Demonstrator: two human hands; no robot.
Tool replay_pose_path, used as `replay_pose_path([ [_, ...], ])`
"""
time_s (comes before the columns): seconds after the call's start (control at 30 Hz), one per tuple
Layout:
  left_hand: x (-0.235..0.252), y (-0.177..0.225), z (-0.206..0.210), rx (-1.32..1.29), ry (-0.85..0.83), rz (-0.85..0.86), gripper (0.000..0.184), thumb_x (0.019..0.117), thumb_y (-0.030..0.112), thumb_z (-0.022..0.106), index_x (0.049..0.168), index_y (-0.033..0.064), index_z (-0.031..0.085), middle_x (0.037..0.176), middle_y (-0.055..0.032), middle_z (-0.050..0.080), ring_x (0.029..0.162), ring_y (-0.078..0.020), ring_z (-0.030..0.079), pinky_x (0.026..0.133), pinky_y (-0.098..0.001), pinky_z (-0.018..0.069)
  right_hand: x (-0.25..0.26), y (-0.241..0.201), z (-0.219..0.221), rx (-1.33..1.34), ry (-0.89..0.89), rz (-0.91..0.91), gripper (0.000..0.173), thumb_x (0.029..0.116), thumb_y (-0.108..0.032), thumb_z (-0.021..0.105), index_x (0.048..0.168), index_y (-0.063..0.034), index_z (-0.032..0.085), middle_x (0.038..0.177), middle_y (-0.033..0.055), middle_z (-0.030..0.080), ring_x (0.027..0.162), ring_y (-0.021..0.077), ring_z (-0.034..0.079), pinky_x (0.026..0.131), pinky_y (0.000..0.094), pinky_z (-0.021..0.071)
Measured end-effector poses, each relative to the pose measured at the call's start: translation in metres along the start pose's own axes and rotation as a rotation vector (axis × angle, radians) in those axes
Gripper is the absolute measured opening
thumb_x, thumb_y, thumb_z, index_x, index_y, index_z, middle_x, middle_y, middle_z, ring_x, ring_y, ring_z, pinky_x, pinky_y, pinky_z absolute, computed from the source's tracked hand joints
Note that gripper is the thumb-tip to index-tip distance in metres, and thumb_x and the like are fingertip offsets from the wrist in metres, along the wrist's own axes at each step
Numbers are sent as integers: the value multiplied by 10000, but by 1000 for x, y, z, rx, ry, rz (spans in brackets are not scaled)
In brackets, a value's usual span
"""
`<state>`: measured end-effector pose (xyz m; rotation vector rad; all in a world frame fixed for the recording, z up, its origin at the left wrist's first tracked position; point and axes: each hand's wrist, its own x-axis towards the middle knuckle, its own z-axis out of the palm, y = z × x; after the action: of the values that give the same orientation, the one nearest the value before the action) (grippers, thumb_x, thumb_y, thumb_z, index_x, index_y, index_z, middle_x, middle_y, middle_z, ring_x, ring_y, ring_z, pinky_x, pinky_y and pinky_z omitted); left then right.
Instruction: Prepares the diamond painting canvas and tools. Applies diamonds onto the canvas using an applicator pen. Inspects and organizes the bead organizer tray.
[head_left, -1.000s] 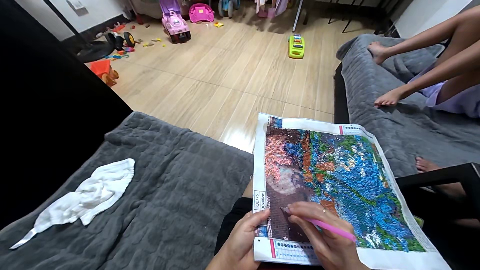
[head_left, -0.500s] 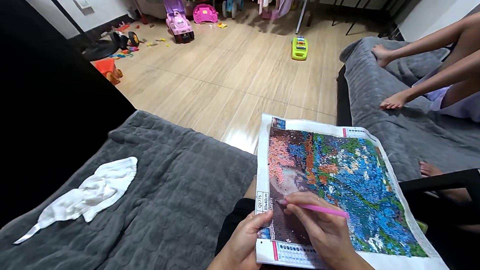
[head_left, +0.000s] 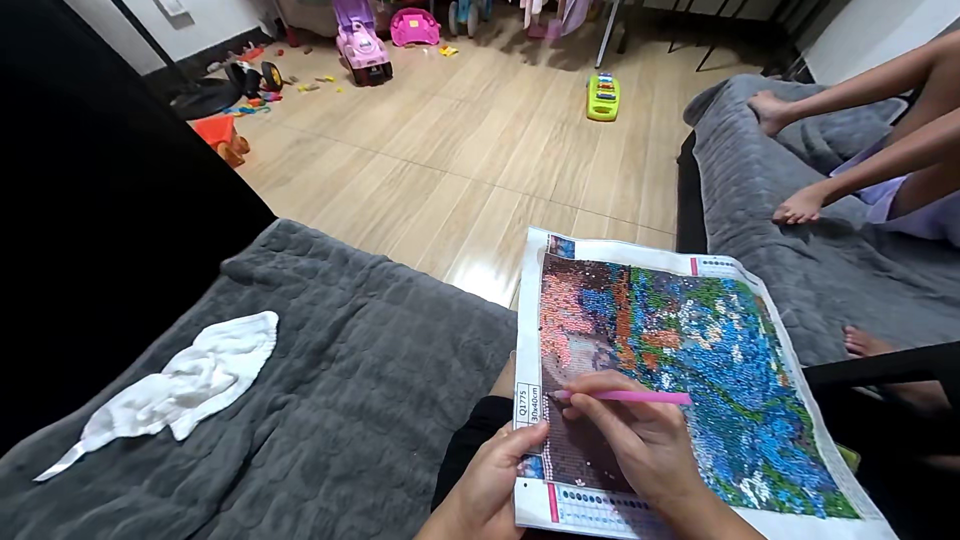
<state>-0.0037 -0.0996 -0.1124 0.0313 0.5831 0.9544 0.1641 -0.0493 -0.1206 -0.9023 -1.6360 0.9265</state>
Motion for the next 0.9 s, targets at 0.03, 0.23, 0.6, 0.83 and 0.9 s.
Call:
replay_pose_path([
  [0.03,0,0,0,0,-4,-1,320,1086,108,285,1106,73,602,990,-120,764,931,-206,761,860,-371,626,1,0,0,7,-6,4,124,978,-144,655,994,-57,741,957,5,756,804,53,728,730,206,628],
  [0.23,0,0,-1,0,5,5,307,1084,102,280,1129,76,582,991,-118,762,929,-207,760,855,-374,627,6,0,-2,16,-60,41,113,975,-136,649,992,-59,730,948,-3,756,815,45,727,749,204,624],
  [0.6,1,1,-1,17,14,23,282,1080,97,290,1170,81,558,1001,-117,760,941,-213,759,866,-382,625,18,-2,-7,-78,-197,8,132,983,-140,629,984,-37,713,939,7,739,814,26,708,754,184,606],
  [0.83,2,2,-3,10,-12,25,296,1077,94,283,1143,82,571,993,-115,762,938,-209,759,864,-380,625,24,-3,-8,-208,-276,-118,162,1002,-164,607,987,-40,710,939,16,724,835,13,681,781,148,570],
  [0.9,3,3,-4,-3,-26,25,303,1077,105,290,1135,83,587,1003,-119,762,949,-215,759,872,-388,624,24,-4,-7,-214,-273,-130,160,998,-159,610,981,-39,714,942,19,725,851,12,683,795,144,567],
])
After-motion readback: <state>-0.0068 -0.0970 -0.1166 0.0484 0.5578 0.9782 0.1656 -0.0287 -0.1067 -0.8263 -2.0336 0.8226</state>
